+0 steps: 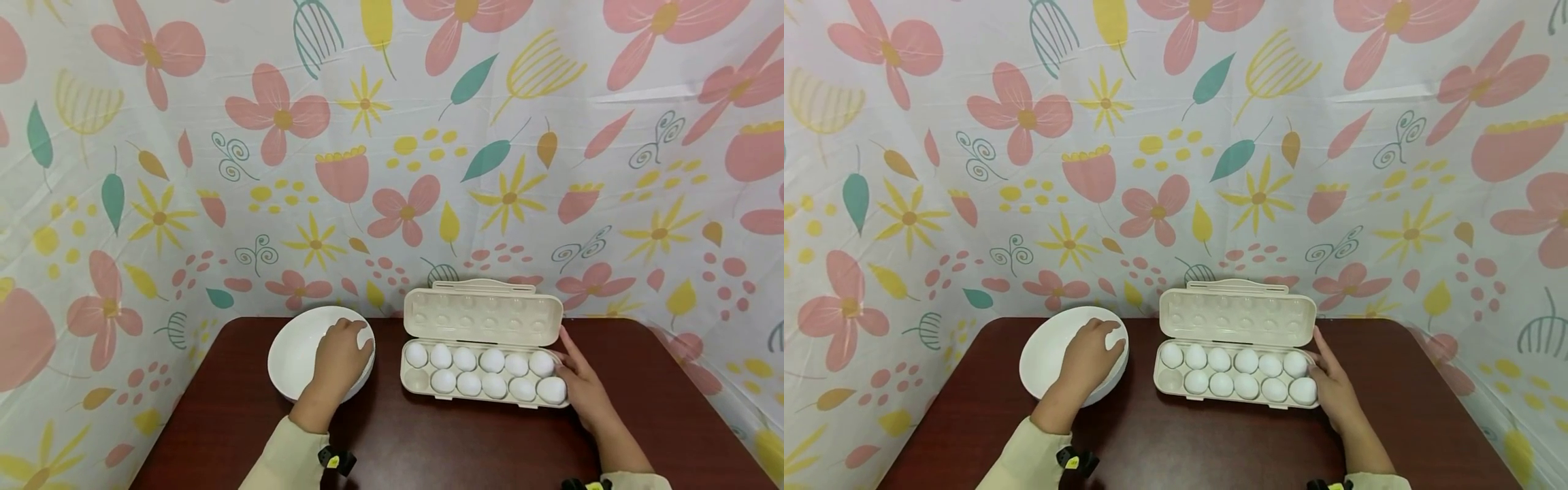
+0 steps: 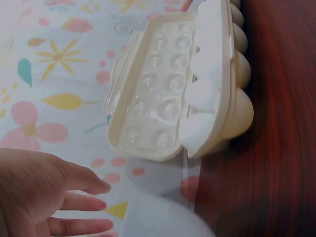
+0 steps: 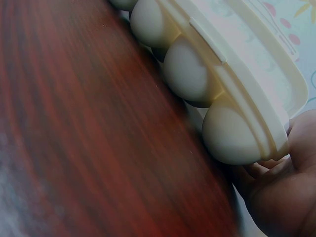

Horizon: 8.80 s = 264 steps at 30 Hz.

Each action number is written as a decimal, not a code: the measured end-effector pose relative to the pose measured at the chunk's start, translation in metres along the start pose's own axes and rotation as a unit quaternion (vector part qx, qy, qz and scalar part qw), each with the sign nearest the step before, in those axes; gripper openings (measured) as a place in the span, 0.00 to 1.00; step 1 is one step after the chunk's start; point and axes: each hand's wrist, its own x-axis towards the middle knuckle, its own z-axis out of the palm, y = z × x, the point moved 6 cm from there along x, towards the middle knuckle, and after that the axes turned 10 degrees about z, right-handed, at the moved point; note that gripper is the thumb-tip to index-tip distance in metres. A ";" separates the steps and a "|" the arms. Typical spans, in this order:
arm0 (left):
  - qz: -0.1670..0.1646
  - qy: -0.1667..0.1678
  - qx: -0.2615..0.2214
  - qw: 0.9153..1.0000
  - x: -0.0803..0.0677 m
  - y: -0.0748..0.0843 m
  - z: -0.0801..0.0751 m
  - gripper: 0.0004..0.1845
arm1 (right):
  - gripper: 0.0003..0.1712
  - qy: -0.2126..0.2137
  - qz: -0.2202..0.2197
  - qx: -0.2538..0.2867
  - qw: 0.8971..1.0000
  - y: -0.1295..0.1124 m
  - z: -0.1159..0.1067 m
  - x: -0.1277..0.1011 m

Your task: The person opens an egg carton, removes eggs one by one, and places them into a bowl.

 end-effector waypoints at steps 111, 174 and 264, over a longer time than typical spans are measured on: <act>0.069 0.046 -0.046 0.996 0.027 0.024 -0.014 0.22 | 0.38 0.003 -0.007 -0.007 1.000 -0.001 0.000 0.000; -0.016 -0.099 0.078 0.992 -0.030 -0.082 -0.001 0.19 | 0.38 -0.003 -0.004 0.010 1.000 0.003 -0.001 0.002; 0.097 0.002 -0.039 0.995 -0.011 0.043 0.025 0.18 | 0.38 -0.004 -0.004 0.001 1.000 0.002 -0.001 -0.001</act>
